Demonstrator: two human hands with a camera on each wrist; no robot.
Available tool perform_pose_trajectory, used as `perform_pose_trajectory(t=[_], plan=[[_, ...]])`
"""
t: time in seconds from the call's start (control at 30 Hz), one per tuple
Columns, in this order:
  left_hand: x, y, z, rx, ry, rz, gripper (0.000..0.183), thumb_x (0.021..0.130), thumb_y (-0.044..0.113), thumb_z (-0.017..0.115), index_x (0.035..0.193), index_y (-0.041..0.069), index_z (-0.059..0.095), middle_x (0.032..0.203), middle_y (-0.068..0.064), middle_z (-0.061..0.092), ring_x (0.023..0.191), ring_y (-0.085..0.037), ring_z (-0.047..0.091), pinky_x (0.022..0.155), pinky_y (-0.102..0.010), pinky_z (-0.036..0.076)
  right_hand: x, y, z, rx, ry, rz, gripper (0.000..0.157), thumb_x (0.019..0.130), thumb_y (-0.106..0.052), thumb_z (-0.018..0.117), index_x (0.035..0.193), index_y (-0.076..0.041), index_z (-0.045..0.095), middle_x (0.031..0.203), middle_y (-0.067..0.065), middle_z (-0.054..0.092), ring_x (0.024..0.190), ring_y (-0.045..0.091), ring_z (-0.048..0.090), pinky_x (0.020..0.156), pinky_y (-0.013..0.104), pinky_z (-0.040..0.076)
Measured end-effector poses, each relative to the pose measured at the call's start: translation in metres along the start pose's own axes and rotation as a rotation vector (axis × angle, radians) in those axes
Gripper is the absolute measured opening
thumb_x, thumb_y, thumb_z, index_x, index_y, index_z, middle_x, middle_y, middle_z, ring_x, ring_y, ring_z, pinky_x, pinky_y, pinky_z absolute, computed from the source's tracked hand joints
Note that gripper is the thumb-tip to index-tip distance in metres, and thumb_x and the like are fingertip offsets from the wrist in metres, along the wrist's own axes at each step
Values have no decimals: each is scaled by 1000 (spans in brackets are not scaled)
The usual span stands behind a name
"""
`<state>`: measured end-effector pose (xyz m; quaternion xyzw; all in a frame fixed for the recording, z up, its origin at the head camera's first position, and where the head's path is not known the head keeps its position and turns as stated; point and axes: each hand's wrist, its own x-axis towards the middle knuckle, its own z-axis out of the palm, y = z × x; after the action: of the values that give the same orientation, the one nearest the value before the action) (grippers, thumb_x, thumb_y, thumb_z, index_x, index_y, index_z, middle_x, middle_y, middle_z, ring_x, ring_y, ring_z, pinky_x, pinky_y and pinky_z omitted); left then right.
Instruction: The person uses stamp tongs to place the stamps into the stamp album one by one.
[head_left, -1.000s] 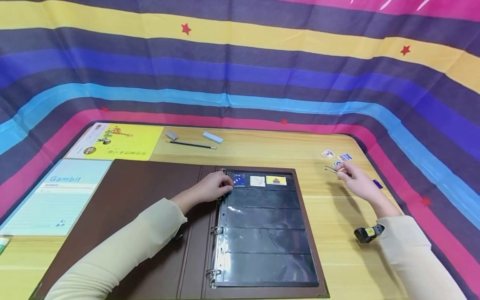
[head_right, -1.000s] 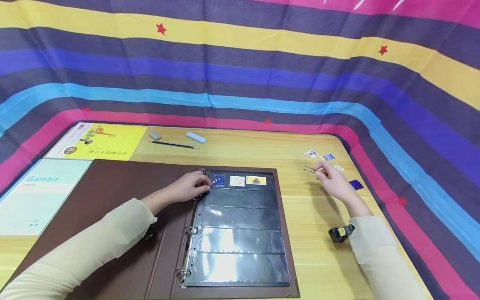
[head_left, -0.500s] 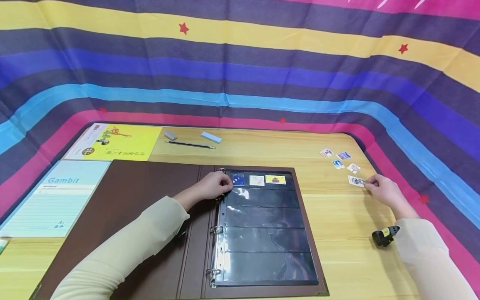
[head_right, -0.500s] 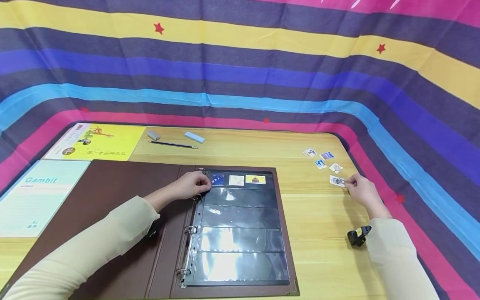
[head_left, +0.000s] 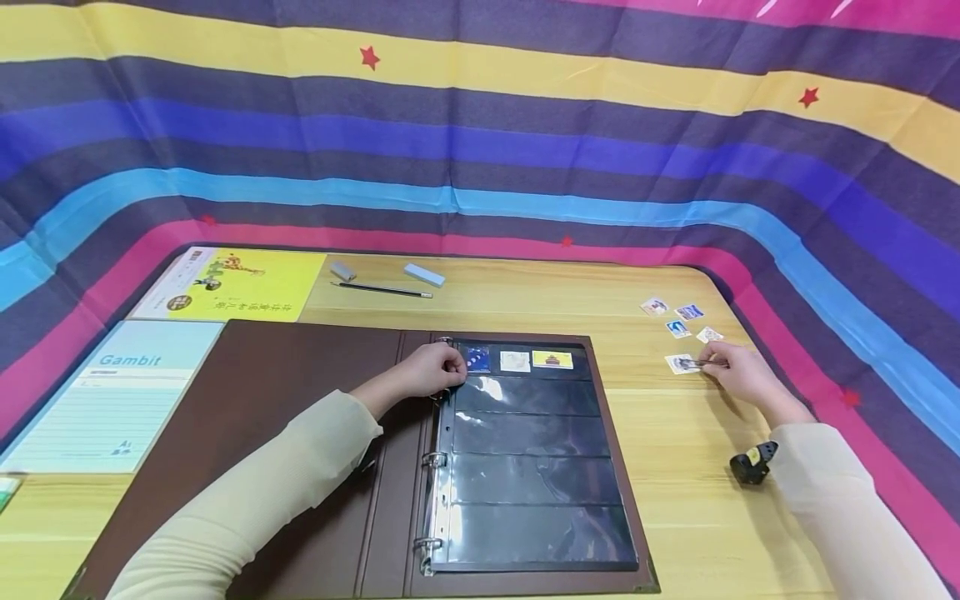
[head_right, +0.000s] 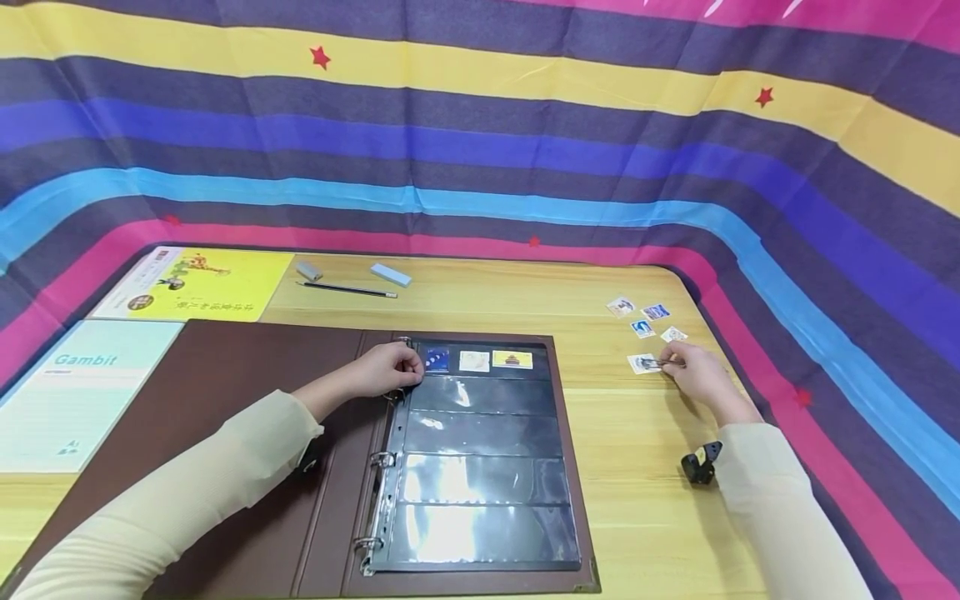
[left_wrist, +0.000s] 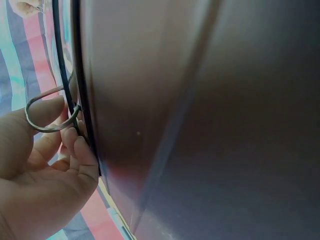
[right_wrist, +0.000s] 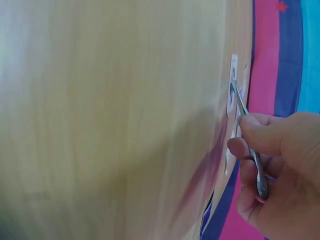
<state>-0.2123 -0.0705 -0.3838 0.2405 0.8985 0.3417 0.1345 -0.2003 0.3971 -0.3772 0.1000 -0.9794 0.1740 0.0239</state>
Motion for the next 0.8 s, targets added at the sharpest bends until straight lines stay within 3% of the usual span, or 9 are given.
perform_pose_trajectory(t=[0.1, 0.33, 0.8], plan=[[1, 0, 1, 1, 1, 3, 6, 76, 7, 55, 72, 10, 57, 67, 2, 49, 60, -11, 45, 60, -24, 38, -2, -5, -1, 17, 2, 5, 9, 79, -11, 53, 85, -4, 54, 77, 12, 55, 70, 27, 49, 57, 38, 35], [0, -1, 1, 15, 14, -18, 7, 76, 5, 53, 71, 10, 56, 67, 2, 49, 61, -11, 45, 59, -24, 38, -14, -12, -9, 8, -46, 155, 20, 81, -20, 48, 81, -1, 51, 68, 6, 51, 57, 17, 42, 51, 30, 33], [0, 2, -1, 8, 6, -29, 8, 77, 5, 53, 71, 9, 56, 68, 1, 50, 61, -11, 45, 59, -24, 38, -11, -19, -2, -60, 11, 155, 15, 79, -17, 53, 70, -5, 51, 61, 3, 45, 56, 18, 39, 51, 30, 30]])
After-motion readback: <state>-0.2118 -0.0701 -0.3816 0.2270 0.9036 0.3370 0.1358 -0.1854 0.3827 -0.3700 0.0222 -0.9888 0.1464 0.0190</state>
